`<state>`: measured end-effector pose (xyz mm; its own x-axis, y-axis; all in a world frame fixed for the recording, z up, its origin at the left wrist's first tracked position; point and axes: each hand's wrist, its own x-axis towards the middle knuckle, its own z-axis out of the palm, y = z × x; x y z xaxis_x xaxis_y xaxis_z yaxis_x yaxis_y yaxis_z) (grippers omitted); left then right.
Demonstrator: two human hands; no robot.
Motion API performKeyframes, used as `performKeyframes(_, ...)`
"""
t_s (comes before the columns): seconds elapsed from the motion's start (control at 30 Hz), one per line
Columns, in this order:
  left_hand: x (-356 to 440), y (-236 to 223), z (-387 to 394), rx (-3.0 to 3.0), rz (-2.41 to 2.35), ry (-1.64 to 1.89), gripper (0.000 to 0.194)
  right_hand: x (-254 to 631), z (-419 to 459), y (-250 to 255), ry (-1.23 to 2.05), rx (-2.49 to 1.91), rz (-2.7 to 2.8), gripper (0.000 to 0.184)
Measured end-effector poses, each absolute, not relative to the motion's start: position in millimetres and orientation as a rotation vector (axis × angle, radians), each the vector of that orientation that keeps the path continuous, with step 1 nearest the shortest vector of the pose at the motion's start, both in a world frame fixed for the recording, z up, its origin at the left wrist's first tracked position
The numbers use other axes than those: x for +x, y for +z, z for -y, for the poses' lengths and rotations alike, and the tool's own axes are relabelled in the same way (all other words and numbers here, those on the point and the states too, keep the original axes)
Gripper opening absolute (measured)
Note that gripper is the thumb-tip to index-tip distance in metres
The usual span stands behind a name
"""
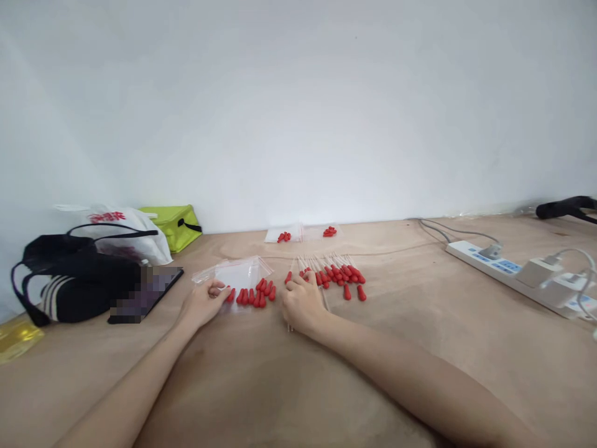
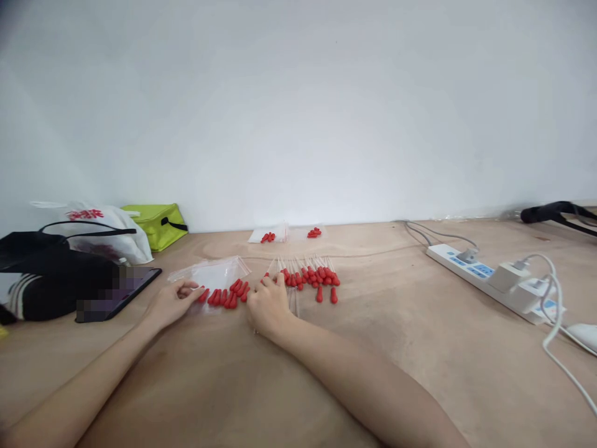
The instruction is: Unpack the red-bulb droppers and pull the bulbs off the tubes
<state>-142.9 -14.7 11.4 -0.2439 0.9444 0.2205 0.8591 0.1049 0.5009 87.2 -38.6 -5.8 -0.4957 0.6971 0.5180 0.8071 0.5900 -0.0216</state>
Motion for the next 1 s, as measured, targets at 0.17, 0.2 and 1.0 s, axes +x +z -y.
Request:
performKeyframes(0.17, -138, 7, 16, 1.898, -2.049, 0.863, 0.038, 82, 52, -5, -0.159, -1.252, 2.406, 0.020)
performKeyframes(0.2, -136, 7, 17, 1.904, -2.010, 0.871, 0.040, 82, 55, -5, -0.127, -1.259, 2.408, 0.025)
performKeyframes(1.0, -47, 19, -7, 2.544, -1.978, 0.528, 0.033, 202, 67, -31, -0.210, -1.142, 1.959, 0.020)
